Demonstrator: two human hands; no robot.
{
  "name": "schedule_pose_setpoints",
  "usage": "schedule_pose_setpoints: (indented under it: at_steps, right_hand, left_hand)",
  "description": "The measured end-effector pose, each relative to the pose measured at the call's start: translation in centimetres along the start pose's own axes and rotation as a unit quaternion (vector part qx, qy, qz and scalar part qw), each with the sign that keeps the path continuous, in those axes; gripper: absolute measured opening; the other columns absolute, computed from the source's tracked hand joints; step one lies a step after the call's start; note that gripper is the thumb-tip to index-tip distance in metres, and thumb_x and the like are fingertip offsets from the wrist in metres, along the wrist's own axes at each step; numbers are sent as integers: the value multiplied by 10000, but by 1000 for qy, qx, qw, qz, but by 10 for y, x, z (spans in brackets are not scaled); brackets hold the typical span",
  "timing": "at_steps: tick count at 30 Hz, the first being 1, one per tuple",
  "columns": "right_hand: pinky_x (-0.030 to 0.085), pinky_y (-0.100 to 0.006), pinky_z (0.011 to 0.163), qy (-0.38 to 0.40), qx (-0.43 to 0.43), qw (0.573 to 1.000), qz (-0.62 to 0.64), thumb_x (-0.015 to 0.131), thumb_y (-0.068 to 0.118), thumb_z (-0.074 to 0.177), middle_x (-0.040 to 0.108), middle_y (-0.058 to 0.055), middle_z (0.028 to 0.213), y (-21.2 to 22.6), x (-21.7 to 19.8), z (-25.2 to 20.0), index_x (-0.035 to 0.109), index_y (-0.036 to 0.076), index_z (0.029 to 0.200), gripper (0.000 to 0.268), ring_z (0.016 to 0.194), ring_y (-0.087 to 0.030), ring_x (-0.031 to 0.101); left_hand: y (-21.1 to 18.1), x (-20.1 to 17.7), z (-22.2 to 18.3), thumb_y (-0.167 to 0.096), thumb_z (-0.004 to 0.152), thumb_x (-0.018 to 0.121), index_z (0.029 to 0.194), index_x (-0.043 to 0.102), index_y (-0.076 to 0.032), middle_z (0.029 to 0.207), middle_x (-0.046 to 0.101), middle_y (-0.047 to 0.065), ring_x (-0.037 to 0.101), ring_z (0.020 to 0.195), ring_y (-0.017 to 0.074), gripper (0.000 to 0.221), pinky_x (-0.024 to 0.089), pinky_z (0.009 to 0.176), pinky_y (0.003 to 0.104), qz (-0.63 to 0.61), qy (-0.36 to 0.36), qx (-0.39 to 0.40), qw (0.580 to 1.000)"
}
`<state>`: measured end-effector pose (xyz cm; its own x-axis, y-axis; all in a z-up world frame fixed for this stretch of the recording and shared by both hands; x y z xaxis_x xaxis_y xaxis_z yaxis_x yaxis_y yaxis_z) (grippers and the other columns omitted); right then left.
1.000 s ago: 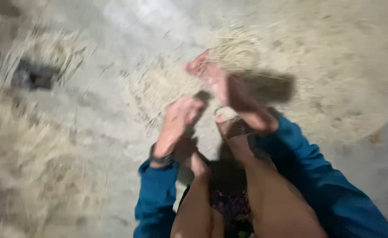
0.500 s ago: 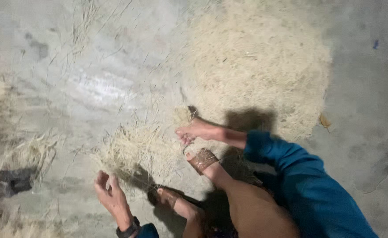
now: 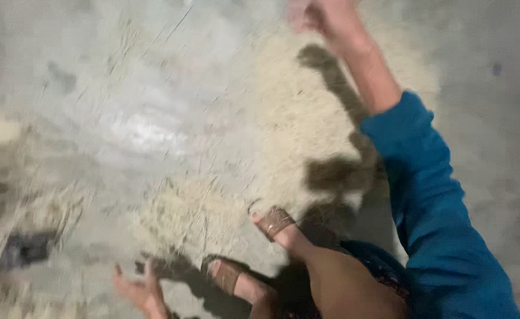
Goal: The person gathers loose dried plant fibers from the floor, gathers them into a bundle, and ties the bundle with a thin fiber strand.
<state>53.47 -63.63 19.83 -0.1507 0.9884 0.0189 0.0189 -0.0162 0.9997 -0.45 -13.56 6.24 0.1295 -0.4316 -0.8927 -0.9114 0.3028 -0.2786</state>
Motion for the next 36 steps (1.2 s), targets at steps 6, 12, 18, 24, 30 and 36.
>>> schedule_pose_setpoints:
  at_steps: [6, 12, 18, 24, 30, 36]
  right_hand:
    - [571, -264, 781, 147, 330, 928, -95, 539, 137, 1041, 653, -25, 956, -72, 184, -147, 628, 113, 1083, 101, 836, -108, 618]
    - [627, -364, 917, 401, 290, 869, -19, 735, 92, 986, 678, -232, 1185, -192, 263, -254, 580, -15, 1350, 410, 1012, -222, 712]
    - [542, -438, 1029, 392, 361, 845, -45, 803, 252, 952, 412, -283, 1531, -197, 294, -293, 414, 180, 1567, 731, 1213, -327, 624]
    - [528, -259, 810, 399, 306, 850, -156, 750, 410, 838, 455, -196, 1549, -167, 328, -298, 311, 116, 1564, 898, 914, -147, 715]
    - [451, -301, 757, 414, 263, 853, -181, 624, 312, 813, 620, -1, 977, -172, 324, -297, 616, 86, 1140, 398, 874, -110, 526]
    - [335, -560, 1151, 468, 137, 844, -224, 655, 425, 986, 467, -335, 1517, -181, 294, -254, 563, -78, 1413, 665, 1436, -456, 431]
  left_hand:
    - [13, 52, -10, -646, 670, 790, 1649, 76, -73, 1713, 122, 189, 104, 1587, 324, 1340, 134, 1274, 451, 42, 150, -36, 987]
    - [-69, 40, -50, 45, 810, 821, 1542, 307, 136, 1450, 415, 470, 412, 1344, 645, 900, 325, 1158, 696, -178, 69, 59, 980]
    - [-44, 105, -44, -210, 786, 813, 1435, 531, -39, 1337, 605, 312, 618, 1261, 433, 727, 532, 1060, 511, -326, 122, -58, 936]
    - [-59, 106, -69, -99, 890, 783, 1133, 621, -82, 1099, 728, 63, 655, 1001, 103, 293, 537, 890, 248, -600, 209, -36, 772]
    - [-70, 82, -75, -16, 953, 718, 1232, 645, -76, 1140, 725, -5, 671, 1066, 58, 294, 552, 935, 211, -555, 283, 44, 781]
    - [-84, -1, -35, -317, 1016, 622, 1185, 692, -151, 892, 735, 6, 668, 694, 100, 246, 566, 663, 269, -351, 114, 79, 926]
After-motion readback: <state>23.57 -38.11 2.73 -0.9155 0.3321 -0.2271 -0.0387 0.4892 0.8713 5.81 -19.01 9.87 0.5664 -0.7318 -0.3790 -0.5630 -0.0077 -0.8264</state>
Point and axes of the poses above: each hand's wrist, its own z-axis towards the middle knuckle, its own x-axis out of the palm, y = z × x, the point moved 4 cm from there along z, towards the middle knuckle
